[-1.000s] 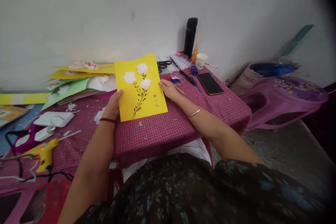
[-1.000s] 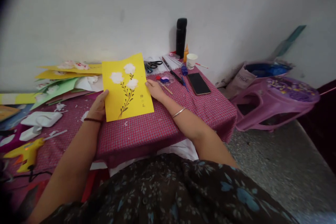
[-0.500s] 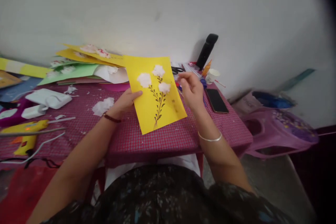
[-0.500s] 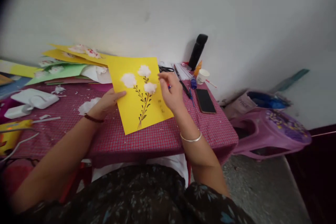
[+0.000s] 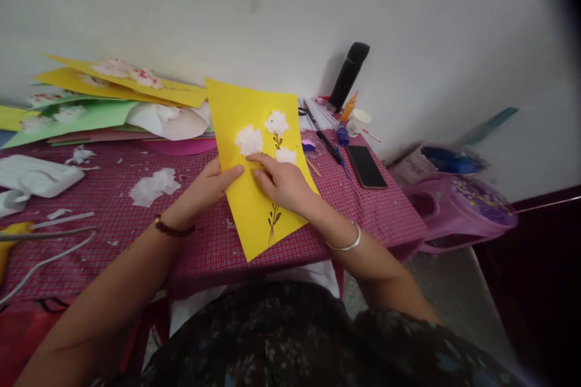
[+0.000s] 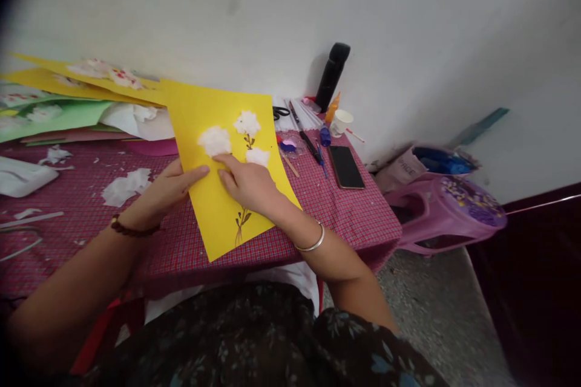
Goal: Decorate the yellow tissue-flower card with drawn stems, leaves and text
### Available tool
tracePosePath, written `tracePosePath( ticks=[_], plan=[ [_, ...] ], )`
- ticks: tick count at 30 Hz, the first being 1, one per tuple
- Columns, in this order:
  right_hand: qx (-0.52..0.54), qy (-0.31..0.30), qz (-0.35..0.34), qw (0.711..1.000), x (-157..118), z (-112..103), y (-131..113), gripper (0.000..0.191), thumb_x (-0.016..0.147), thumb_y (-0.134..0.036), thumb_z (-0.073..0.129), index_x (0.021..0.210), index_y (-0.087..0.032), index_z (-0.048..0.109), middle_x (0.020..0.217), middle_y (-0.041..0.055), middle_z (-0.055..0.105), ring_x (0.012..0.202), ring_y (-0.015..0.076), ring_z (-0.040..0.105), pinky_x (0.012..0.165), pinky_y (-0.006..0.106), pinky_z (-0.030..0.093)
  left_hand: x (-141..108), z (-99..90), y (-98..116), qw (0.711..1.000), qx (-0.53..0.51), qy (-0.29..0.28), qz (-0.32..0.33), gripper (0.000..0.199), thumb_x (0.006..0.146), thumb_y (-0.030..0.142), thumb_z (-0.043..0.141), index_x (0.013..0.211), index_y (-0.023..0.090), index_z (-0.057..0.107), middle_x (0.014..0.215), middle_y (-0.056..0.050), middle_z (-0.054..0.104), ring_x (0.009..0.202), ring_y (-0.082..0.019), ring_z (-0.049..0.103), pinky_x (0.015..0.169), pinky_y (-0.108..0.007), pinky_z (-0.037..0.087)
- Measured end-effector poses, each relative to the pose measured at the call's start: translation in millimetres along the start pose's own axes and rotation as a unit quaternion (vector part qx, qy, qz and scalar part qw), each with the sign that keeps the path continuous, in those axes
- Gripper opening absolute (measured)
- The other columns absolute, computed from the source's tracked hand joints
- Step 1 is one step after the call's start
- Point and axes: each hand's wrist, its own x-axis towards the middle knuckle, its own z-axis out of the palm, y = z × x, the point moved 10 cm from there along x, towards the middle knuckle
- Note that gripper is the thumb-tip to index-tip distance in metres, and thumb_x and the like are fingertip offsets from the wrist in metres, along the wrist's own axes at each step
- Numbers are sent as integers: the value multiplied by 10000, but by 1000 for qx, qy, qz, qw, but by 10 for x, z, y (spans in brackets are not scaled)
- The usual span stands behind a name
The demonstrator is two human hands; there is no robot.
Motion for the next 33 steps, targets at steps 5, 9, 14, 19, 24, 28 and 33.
tracePosePath(
  ticks=[5,9,14,19,24,28,33],
  plan=[
    [4,29,19,999,-14,-79,0,446,995,-328,414,1404,-218,555,1004,69,774,809,204,668,757,333,455,12,17,-16,1000,9,-1,-3,468,786,381,726,1194,157,675,1126,-132,751,925,-272,739,796,-368,618],
    [1,28,13,1000,-54,-132,-28,430,986,-309,410,1358,-204,600,1000,77,771,822,205,674,785,339,470,73,0,-37,999,-35,2,2,407,751,323,725,1132,183,712,1075,-130,763,958,-298,739,790,-385,618],
    [1,1,3,1000,-81,-69,-54,457,984,-300,397,1393,-224,586,999,60,778,729,181,647,734,325,472,100,-64,-53,999,-8,39,22,398,743,353,727,1108,195,728,1037,-109,773,927,-284,736,756,-353,608],
    [-18,-20,4,1000,-44,53,-31,500,992,-335,387,1462,-236,526,1080,74,782,772,199,671,748,342,491,71,-11,-52,997,39,55,38,433,802,364,670,1194,182,692,1030,-106,774,874,-249,732,687,-293,586],
    [-41,-11,24,999,-29,60,52,523,997,-362,385,1488,-215,488,975,85,794,805,230,697,762,360,511,75,26,-126,998,-8,61,19,525,820,332,627,1314,152,621,996,-115,779,781,-234,733,645,-293,573],
    [-46,4,21,999,-53,9,61,481,991,-338,385,1428,-227,553,1116,91,780,879,232,717,802,359,520,72,27,-135,995,-78,61,1,512,778,326,681,1251,131,658,935,-110,785,708,-215,721,649,-305,579],
    [-97,4,39,995,-54,-11,88,490,977,-326,395,1423,-210,563,1095,115,783,878,257,717,769,370,511,83,10,-138,993,-105,59,-4,417,727,310,745,1117,162,724,815,-82,780,622,-207,702,607,-312,580]
  ],
)
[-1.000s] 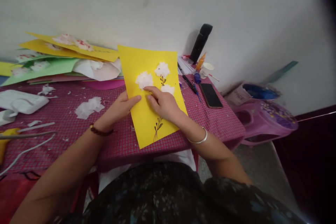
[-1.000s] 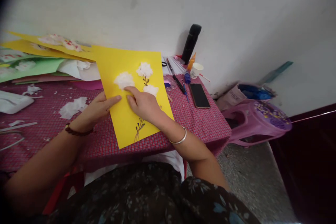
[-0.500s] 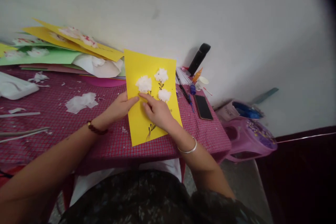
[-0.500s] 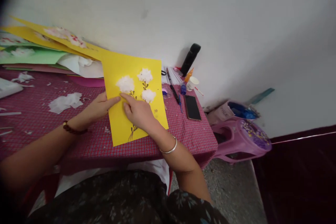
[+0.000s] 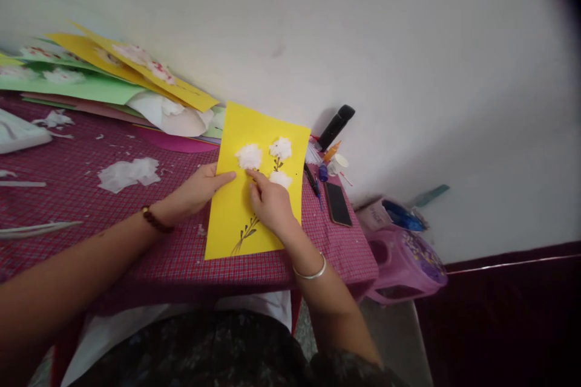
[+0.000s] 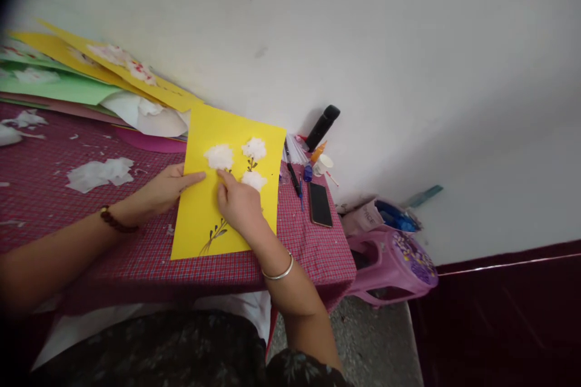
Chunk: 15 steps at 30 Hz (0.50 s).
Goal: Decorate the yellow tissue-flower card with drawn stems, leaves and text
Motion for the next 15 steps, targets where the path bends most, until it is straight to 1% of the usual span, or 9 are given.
tracePosePath(
  ticks=[3,5,8,10,12,15],
  plan=[
    [-10,1,-2,1000,-1,-3,-21,518,970,-331,397,1451,-193,532,986,116,791,782,246,698,712,357,492,12,-7,-5,1000,-7,2,15,386,743,306,747,1102,164,728,835,-93,783,647,-214,713,607,-309,581],
    [10,12,-7,1000,-8,-29,-24,510,966,-333,399,1434,-194,548,933,101,785,737,229,679,700,346,479,12,-5,-20,1000,-17,4,18,410,754,314,749,1130,154,715,876,-105,787,692,-227,729,624,-315,590],
    [63,51,10,997,-15,-106,65,483,967,-353,394,1384,-201,584,808,51,748,670,193,635,678,320,457,4,-16,-37,999,-31,19,15,465,739,319,770,1161,138,696,956,-111,790,772,-248,749,666,-328,608],
    [96,67,26,993,-7,-121,144,502,965,-369,393,1392,-174,569,722,26,706,625,183,600,651,314,442,-3,-41,-31,999,-34,36,20,481,730,316,778,1164,132,688,992,-109,789,772,-241,752,692,-334,616],
    [118,61,30,991,12,-84,180,530,956,-372,405,1412,-142,546,680,19,681,605,185,582,640,320,440,-4,-65,-26,998,-31,50,26,471,734,315,773,1158,130,684,1000,-107,789,744,-225,749,696,-331,617],
    [131,44,28,990,36,-15,173,535,943,-365,424,1414,-143,546,667,22,675,600,194,577,639,334,451,4,-73,-31,998,-18,54,25,434,738,326,773,1117,133,689,988,-104,791,729,-218,745,662,-311,610]
  ],
)
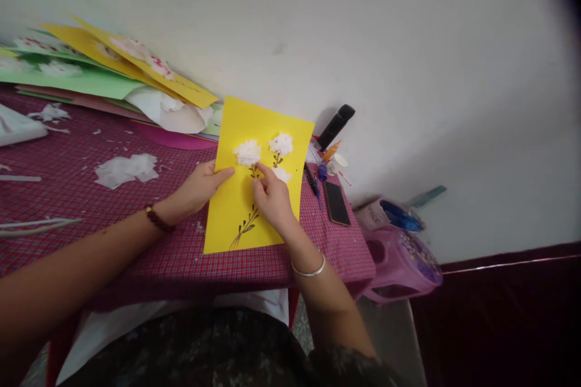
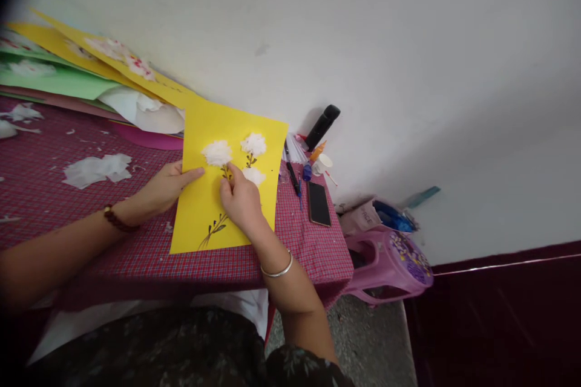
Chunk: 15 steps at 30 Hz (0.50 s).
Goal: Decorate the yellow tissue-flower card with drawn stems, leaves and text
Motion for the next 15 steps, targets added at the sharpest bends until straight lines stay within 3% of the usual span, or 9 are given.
tracePosePath(
  ticks=[8,11,15],
  plan=[
    [50,29,-8,998,-5,-84,-4,501,946,-363,421,1385,-163,557,612,-15,587,583,180,542,625,331,455,-1,12,9,1000,2,-3,2,409,732,336,787,1081,143,693,951,-96,793,712,-219,743,658,-316,610],
    [82,37,-1,996,6,-100,38,547,972,-351,388,1489,-176,427,630,-19,578,582,178,551,628,332,478,-10,27,22,1000,11,-14,10,385,747,351,774,1072,157,702,931,-84,793,716,-227,746,649,-317,611],
    [78,-10,-8,997,12,21,5,604,971,-324,401,1556,-202,313,671,-1,610,647,203,604,673,362,513,-16,47,18,999,40,-30,13,316,769,376,749,1004,166,722,867,-56,789,679,-222,734,595,-293,597]
  ],
)
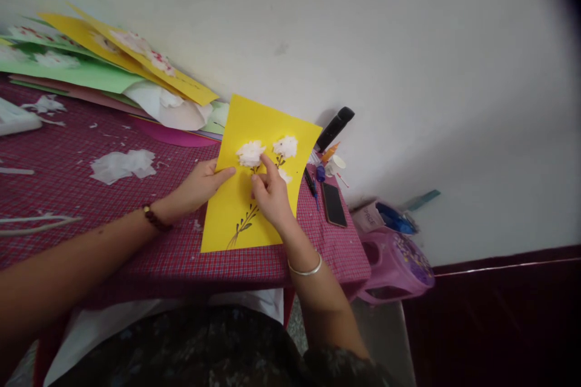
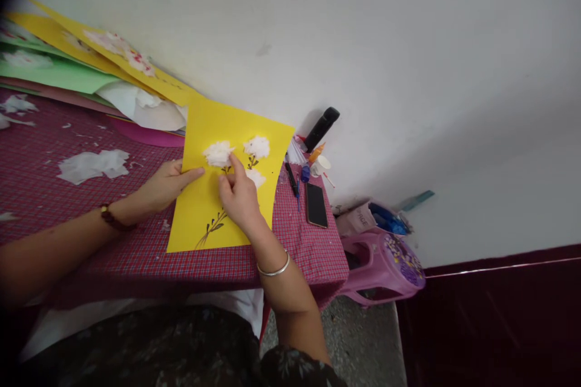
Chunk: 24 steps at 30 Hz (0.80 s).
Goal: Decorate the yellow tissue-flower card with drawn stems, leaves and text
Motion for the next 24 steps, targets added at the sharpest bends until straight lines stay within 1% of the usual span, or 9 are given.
tracePosePath(
  ticks=[2,5,7,11,15,17,20,24],
  plan=[
    [1,-3,-2,1000,-13,6,-30,604,973,-327,404,1556,-204,306,672,0,614,645,207,605,670,365,514,0,1,-4,1000,3,0,1,314,762,378,755,994,168,728,846,-59,786,666,-222,733,579,-288,592],
    [4,29,-9,1000,-42,-81,-94,635,987,-341,380,1583,-190,222,673,0,614,620,200,588,652,352,502,-3,13,-9,1000,-2,-4,4,342,750,389,761,1017,176,738,829,-72,783,667,-233,737,588,-306,601],
    [-7,36,-12,999,-53,-110,-128,660,986,-341,382,1597,-192,181,679,1,620,626,198,591,651,347,494,-6,16,-10,1000,0,-8,6,351,752,401,762,1024,181,739,835,-76,785,663,-235,736,582,-308,601],
    [-32,4,-21,999,-42,-36,-143,654,969,-311,403,1592,-216,228,664,-11,616,623,192,594,648,338,483,-13,-15,-2,1000,27,1,12,350,767,405,762,1032,178,735,874,-84,788,653,-233,731,548,-298,583],
    [-27,29,-19,999,-24,-77,-98,647,985,-320,367,1596,-203,189,670,-10,607,625,189,587,638,332,483,-17,23,7,1000,17,-15,13,343,783,399,746,1050,183,742,845,-78,783,688,-248,743,579,-312,597],
    [-24,23,-16,999,-14,-73,-85,619,981,-323,377,1574,-216,235,664,-16,598,631,188,591,642,332,483,-18,37,0,1000,15,-16,7,321,777,392,745,1021,184,743,824,-75,780,654,-239,735,558,-305,591],
    [-33,17,-14,999,-5,-80,-98,551,984,-322,382,1521,-213,327,661,-13,595,633,189,589,650,335,482,-18,25,-12,1000,15,-4,-4,296,767,370,748,1000,188,734,815,-73,776,624,-233,727,542,-307,587],
    [-46,34,-23,998,5,-139,-140,536,994,-287,347,1522,-205,298,699,0,607,652,191,583,658,338,480,-20,28,-12,1000,16,-1,-7,307,757,381,751,997,190,733,864,-92,781,676,-257,743,587,-339,604]
  ],
)
